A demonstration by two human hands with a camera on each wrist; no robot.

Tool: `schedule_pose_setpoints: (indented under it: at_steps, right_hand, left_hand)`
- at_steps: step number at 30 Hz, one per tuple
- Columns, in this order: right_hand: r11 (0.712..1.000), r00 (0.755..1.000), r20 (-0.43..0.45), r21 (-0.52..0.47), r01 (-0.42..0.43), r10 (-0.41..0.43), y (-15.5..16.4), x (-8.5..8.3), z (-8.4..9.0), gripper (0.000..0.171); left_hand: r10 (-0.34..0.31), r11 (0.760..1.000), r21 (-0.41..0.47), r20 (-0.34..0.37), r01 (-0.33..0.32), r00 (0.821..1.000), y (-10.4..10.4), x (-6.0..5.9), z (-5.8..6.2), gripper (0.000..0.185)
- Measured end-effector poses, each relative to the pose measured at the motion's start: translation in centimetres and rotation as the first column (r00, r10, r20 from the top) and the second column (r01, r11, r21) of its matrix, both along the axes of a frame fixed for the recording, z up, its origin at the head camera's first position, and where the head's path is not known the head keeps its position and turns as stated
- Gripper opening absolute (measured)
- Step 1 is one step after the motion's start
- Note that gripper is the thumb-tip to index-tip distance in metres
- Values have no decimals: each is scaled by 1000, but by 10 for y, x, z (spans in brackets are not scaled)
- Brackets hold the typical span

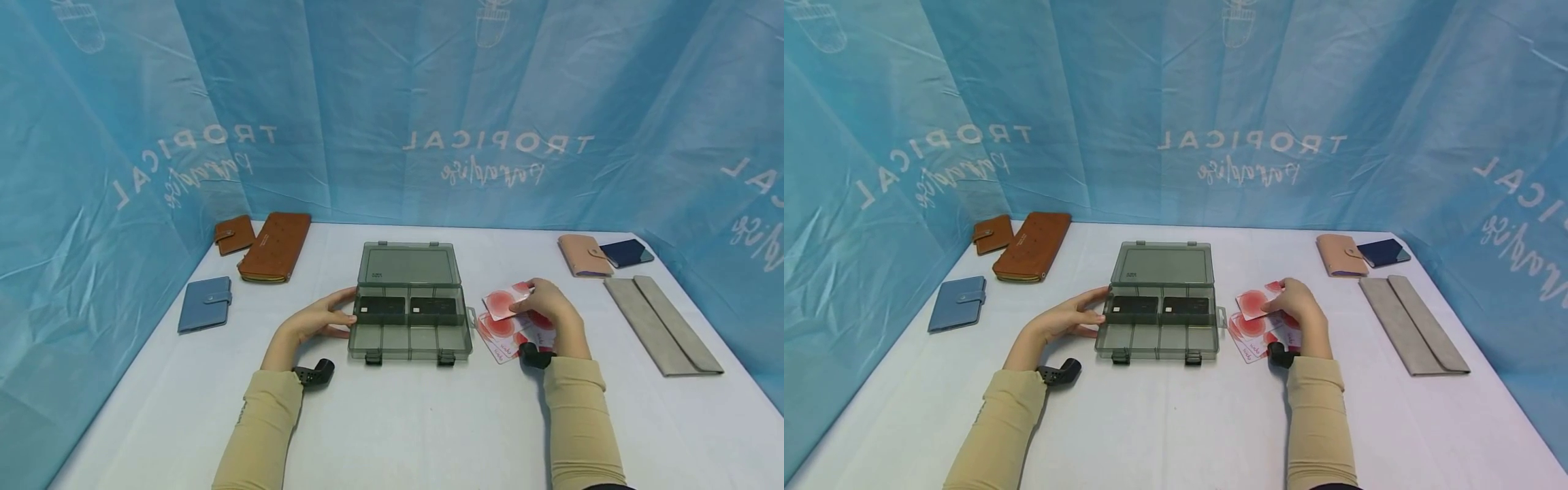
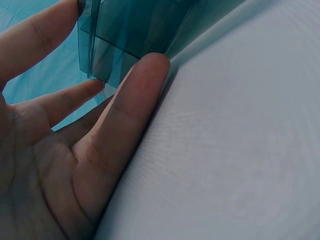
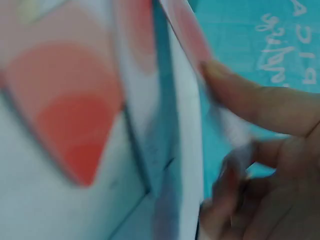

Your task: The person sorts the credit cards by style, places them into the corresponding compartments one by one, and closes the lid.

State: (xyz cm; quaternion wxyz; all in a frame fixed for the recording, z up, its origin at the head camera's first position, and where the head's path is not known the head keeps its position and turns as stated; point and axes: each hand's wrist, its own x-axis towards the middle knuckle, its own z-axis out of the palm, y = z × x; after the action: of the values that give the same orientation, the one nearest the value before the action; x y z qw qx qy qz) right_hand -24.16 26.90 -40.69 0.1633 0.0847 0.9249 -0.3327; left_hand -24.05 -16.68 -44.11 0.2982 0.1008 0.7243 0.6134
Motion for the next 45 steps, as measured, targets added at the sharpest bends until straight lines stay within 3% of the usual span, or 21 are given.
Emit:
schedule_pose_setpoints:
  at_steps: [5,9,15,19,23,25,26,29,31,32,34,38,42,45]
  right_hand:
    - [976,990,-138,-215,-43,13,-2,0,8,53]
    - [934,974,-225,-352,-56,-27,-11,1,18,54]
    - [806,948,-313,-574,-146,-51,-41,6,34,53]
    - [749,933,-360,-626,-218,-29,-69,10,39,44]
    - [750,927,-376,-611,-255,9,-102,20,44,35]
    - [790,911,-409,-541,-289,54,-119,27,44,30]
    - [819,891,-445,-477,-319,87,-127,30,43,27]
    - [896,794,-566,-203,-395,222,-152,43,39,20]
    - [919,724,-614,7,-394,315,-167,51,36,19]
    - [917,694,-624,97,-388,360,-173,55,35,19]
    - [900,664,-612,236,-365,430,-184,62,33,21]
    - [845,644,-554,413,-338,528,-197,70,27,28]
    - [785,623,-494,498,-369,607,-205,71,17,34]
    - [764,604,-473,462,-450,641,-209,70,10,32]
  left_hand:
    - [5,1000,-8,2,-5,1000,0,0,0,80]
    - [10,1000,-8,2,-10,1000,1,0,0,81]
    - [8,1000,-4,-1,-8,1000,1,0,0,81]
    - [6,1000,-1,2,-6,1000,1,0,0,81]
    - [9,1000,-3,0,-9,1000,0,0,0,81]
    - [10,1000,-4,-2,-10,1000,0,0,0,81]
    - [10,1000,-5,-2,-10,1000,0,1,0,81]
    - [7,1000,-3,-4,-7,1000,1,1,0,80]
    - [5,1000,0,-5,-5,1000,1,1,0,80]
    - [3,1000,1,-5,-3,1000,1,1,0,80]
    - [1,1000,5,-3,-1,1000,1,0,0,80]
    - [0,1000,10,0,0,1000,1,0,1,80]
    - [2,1000,5,-4,-2,1000,1,0,1,81]
    - [3,1000,2,-5,-3,1000,1,0,1,81]
